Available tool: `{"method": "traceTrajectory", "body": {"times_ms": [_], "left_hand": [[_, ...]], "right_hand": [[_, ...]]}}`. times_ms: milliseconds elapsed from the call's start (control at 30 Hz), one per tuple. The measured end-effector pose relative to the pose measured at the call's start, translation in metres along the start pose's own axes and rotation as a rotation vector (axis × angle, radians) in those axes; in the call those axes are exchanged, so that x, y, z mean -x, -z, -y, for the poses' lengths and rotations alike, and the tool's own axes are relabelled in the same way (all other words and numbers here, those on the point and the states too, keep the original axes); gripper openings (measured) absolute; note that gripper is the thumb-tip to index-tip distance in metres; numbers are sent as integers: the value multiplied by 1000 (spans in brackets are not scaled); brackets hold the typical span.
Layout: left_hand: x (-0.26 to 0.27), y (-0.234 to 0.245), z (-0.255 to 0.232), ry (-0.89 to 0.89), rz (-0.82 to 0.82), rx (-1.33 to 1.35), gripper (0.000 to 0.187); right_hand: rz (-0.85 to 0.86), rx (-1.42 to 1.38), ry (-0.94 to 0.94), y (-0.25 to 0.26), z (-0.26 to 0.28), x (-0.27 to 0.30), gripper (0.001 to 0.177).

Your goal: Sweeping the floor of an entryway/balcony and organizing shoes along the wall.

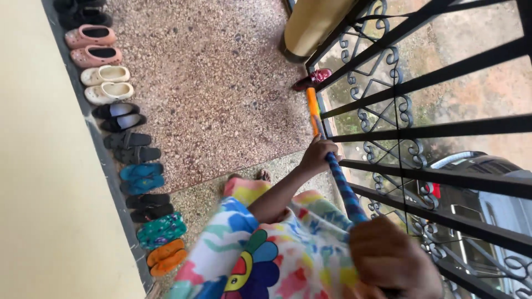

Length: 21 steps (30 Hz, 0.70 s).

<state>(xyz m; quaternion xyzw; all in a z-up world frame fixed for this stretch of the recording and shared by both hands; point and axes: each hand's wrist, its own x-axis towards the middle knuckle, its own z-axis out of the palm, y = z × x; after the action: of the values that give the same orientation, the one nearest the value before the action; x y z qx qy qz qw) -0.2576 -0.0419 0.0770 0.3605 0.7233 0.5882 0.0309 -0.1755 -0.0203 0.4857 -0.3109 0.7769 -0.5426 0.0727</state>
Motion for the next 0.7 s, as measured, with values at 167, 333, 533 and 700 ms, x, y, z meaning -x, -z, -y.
{"method": "traceTrajectory", "body": {"times_ms": [167,333,533,700], "left_hand": [[21,72,46,71,63,-14,19],[38,218,68,199,-113,-190,16],[34,263,158,269,-73,-294,23],[-10,164,226,122,333,-28,26]], "right_hand": [[-190,-331,169,52,-6,-33,38],[-286,-463,194,29,-59,-92,36],[-504,-504,112,7,-96,-154,34],[-1129,-394,-163,-9,-87,-152,34]]}}
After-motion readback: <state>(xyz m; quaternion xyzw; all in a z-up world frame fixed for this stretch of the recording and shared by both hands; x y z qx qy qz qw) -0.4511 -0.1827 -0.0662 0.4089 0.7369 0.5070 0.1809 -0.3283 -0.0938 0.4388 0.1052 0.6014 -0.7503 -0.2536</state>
